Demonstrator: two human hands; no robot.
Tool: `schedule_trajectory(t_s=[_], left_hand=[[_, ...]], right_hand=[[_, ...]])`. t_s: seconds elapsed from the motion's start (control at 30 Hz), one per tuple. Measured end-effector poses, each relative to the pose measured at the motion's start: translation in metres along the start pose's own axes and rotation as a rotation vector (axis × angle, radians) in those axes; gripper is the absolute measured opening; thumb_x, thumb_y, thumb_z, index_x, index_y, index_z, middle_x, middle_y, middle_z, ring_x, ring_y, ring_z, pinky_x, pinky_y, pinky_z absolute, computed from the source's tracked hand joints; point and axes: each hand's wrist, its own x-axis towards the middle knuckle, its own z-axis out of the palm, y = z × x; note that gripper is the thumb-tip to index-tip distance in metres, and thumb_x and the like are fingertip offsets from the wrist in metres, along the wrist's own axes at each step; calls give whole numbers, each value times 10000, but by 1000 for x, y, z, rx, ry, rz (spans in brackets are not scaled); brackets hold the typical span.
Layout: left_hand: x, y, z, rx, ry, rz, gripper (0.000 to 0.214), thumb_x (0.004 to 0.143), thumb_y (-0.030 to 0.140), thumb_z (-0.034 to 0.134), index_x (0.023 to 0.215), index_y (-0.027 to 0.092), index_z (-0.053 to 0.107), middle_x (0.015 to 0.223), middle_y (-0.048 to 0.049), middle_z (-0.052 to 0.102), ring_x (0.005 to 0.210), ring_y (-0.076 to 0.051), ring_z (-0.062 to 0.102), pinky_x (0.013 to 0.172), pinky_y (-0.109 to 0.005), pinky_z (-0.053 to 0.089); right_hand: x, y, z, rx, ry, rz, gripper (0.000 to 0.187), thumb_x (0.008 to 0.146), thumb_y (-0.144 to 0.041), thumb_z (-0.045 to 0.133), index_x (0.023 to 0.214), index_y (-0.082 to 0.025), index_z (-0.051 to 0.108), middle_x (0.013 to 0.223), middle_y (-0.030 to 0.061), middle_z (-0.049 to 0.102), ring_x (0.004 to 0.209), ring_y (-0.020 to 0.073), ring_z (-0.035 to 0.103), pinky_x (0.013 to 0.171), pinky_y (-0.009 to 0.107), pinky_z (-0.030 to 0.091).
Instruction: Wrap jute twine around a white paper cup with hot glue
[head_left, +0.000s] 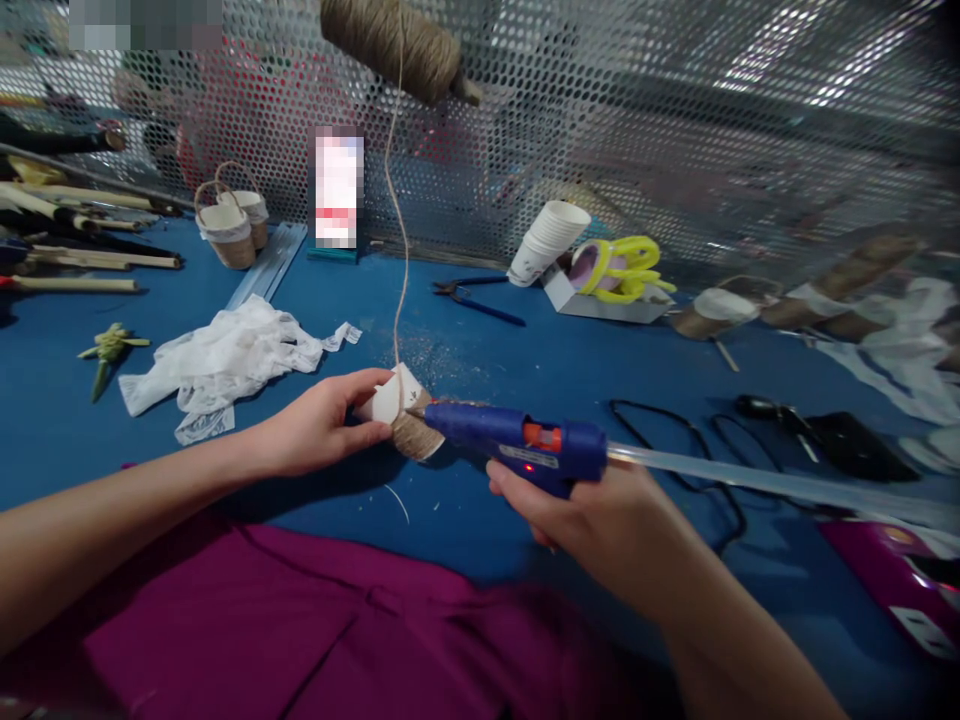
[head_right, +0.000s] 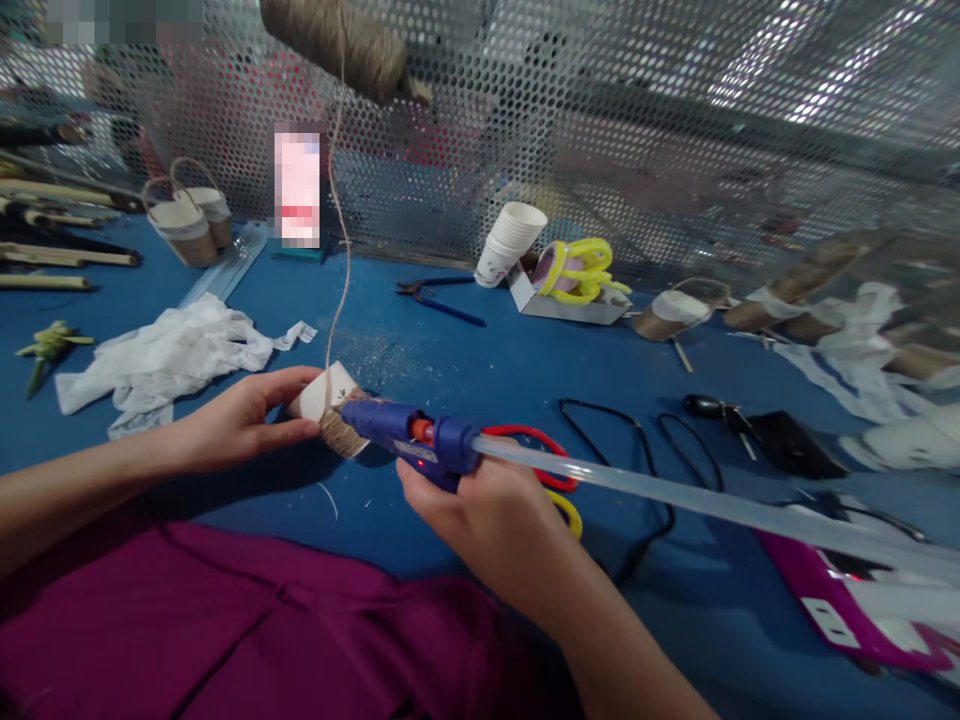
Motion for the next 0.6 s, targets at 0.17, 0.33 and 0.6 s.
schedule_trajectory(t_s=[0.17,0.33,0.6], left_hand=[[0,-2,0,24,9,7,335,786,202,514,1118,153,509,1008,-64,611,824,-159,544,760,-294,434],[0,1,0,0,8,8,327,780,184,510,1106,150,512,985,-54,618,803,-149,547,747,-276,438],[0,-2,0,25,4,-23,313,774,213,517,1081,149,522,919,-49,621,802,-164,543,705,-270,438]], right_hand=[[2,-11,-3,-132,-8,-154,350,776,-130,339,852,-255,657,624,34,660,628,191,611,622,337,472],[15,-25,-7,-1,-1,0,271,822,-243,362,806,-247,633,741,35,676,727,178,627,649,294,500],[20,-30,-12,39,-22,36,230,794,-212,398,719,-257,611,730,34,675,737,187,635,675,303,511]])
